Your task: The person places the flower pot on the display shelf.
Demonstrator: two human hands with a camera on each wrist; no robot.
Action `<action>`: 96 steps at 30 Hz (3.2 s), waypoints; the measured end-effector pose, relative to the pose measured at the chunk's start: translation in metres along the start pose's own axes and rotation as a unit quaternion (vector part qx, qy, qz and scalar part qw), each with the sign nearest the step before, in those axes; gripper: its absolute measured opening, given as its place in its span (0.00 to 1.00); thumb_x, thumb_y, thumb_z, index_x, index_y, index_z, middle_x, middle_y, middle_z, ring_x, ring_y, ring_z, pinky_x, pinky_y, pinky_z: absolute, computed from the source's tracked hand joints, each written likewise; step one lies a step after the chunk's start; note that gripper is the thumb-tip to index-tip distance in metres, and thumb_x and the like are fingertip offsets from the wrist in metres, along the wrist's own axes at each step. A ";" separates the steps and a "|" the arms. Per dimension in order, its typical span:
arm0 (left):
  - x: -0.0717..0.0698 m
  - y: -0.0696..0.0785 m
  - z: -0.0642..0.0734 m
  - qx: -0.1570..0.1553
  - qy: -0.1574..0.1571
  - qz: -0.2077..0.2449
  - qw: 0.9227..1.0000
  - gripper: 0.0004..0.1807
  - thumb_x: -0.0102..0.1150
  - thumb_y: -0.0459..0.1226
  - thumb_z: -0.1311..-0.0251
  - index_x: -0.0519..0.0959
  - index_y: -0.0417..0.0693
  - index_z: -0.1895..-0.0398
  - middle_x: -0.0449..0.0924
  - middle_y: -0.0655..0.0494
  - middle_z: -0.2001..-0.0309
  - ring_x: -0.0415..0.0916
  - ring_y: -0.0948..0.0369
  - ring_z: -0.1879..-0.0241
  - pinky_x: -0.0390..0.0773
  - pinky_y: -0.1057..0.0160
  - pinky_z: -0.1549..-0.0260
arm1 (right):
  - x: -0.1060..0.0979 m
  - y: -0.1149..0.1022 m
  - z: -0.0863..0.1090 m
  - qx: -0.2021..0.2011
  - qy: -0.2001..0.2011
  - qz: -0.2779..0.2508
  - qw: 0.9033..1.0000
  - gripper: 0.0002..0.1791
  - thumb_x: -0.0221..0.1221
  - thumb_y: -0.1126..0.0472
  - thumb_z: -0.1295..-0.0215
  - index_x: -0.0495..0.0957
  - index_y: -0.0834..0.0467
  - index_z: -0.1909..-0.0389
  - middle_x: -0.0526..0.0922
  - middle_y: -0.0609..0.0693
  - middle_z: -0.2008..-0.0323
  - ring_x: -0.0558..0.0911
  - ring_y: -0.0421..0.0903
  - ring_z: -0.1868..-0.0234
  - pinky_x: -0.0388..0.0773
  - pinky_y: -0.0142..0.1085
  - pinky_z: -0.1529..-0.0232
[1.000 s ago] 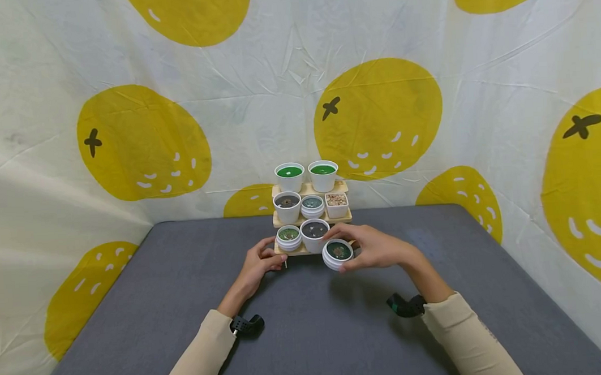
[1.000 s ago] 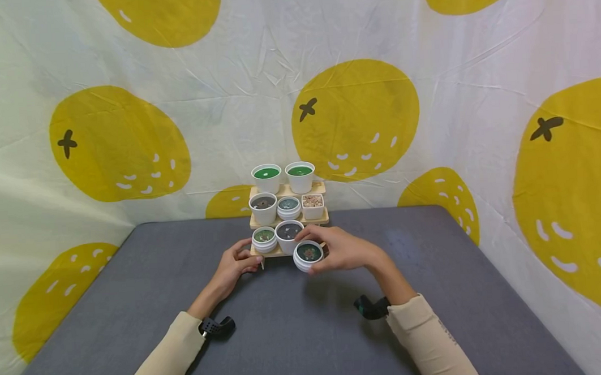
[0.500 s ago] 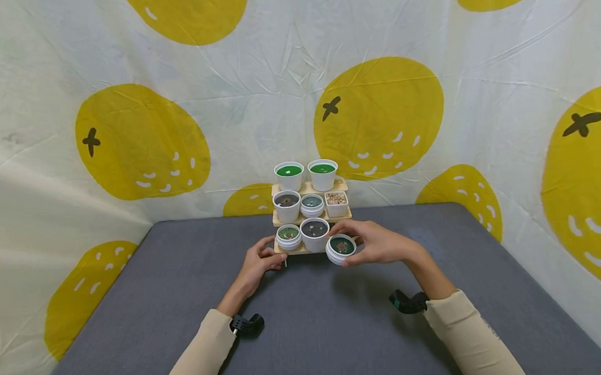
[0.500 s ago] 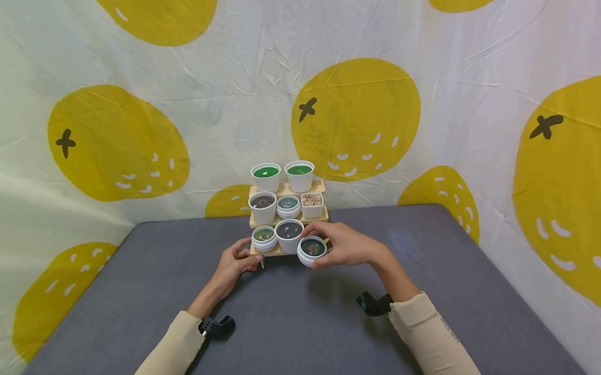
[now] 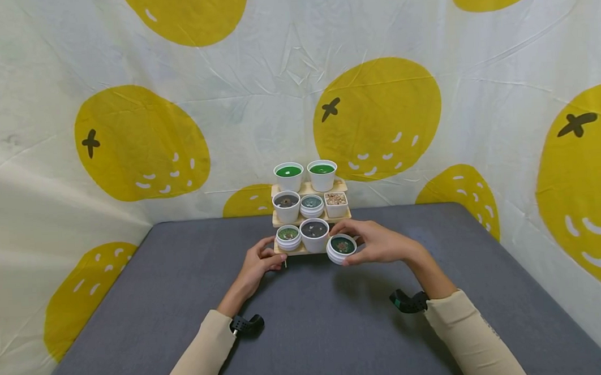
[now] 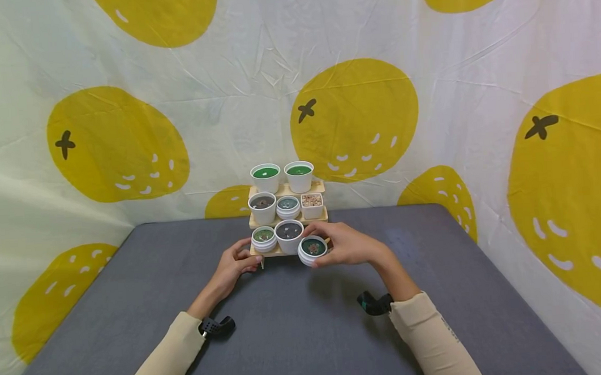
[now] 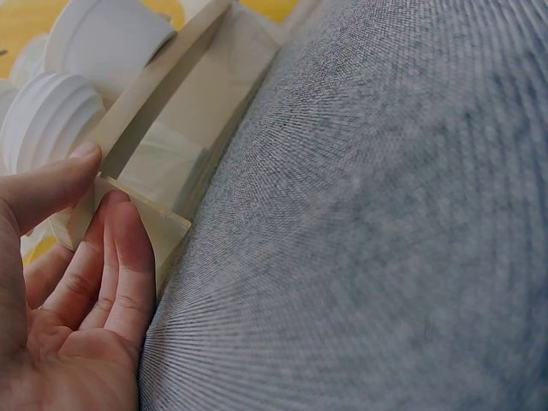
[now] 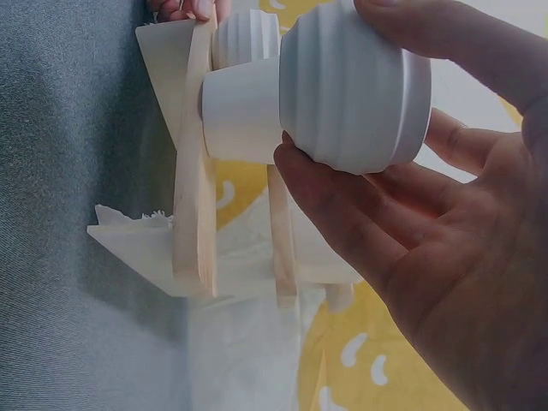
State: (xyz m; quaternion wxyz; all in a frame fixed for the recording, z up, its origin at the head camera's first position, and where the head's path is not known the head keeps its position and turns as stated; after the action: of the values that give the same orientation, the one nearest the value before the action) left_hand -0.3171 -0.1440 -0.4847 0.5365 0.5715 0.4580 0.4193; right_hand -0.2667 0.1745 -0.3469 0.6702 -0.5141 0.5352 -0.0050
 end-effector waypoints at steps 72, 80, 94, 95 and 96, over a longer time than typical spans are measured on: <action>-0.001 -0.001 -0.001 -0.003 0.001 -0.004 1.000 0.39 0.71 0.33 0.39 0.66 0.43 0.25 0.84 0.59 0.70 0.82 0.63 0.67 0.85 0.65 0.66 | -0.003 0.013 0.004 0.025 0.018 -0.003 1.000 0.31 0.75 0.54 0.41 0.75 0.53 0.39 0.85 0.49 0.47 0.81 0.49 0.46 0.80 0.53 0.41; 0.000 0.000 0.000 -0.003 0.000 -0.007 1.000 0.39 0.71 0.33 0.39 0.66 0.43 0.25 0.84 0.59 0.69 0.82 0.63 0.67 0.85 0.65 0.65 | -0.003 0.016 0.003 0.036 0.017 -0.004 0.999 0.32 0.75 0.54 0.41 0.75 0.53 0.38 0.84 0.50 0.46 0.80 0.50 0.45 0.80 0.53 0.41; 0.000 -0.002 -0.001 -0.001 0.006 -0.009 1.000 0.38 0.71 0.34 0.39 0.67 0.44 0.26 0.84 0.59 0.70 0.82 0.63 0.67 0.85 0.65 0.66 | -0.003 0.019 0.003 0.034 0.016 0.005 0.999 0.32 0.75 0.53 0.41 0.75 0.53 0.38 0.85 0.49 0.47 0.80 0.49 0.46 0.79 0.53 0.42; 0.000 -0.002 0.000 0.000 0.006 -0.009 1.000 0.38 0.71 0.33 0.39 0.67 0.43 0.26 0.84 0.59 0.70 0.82 0.63 0.67 0.85 0.65 0.66 | -0.003 0.019 0.003 0.033 0.017 0.007 0.999 0.32 0.75 0.52 0.41 0.75 0.53 0.38 0.84 0.49 0.46 0.80 0.49 0.46 0.79 0.52 0.42; 0.000 -0.002 0.000 0.001 0.006 -0.010 1.000 0.38 0.71 0.33 0.39 0.67 0.43 0.26 0.84 0.59 0.70 0.82 0.63 0.67 0.85 0.65 0.66 | -0.003 0.019 0.003 0.033 0.017 0.008 0.999 0.32 0.75 0.52 0.41 0.75 0.53 0.38 0.84 0.49 0.46 0.80 0.49 0.46 0.79 0.52 0.42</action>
State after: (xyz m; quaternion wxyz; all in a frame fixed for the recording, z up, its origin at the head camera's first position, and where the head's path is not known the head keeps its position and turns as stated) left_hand -0.3175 -0.1441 -0.4862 0.5371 0.5653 0.4671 0.4168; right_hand -0.2764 0.1872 -0.3582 0.6773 -0.4874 0.5505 -0.0261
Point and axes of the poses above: each hand's wrist, its own z-axis away from the middle knuckle, its own x-axis out of the palm, y = z × x, the point moved 1 cm from there along -z, towards the middle knuckle
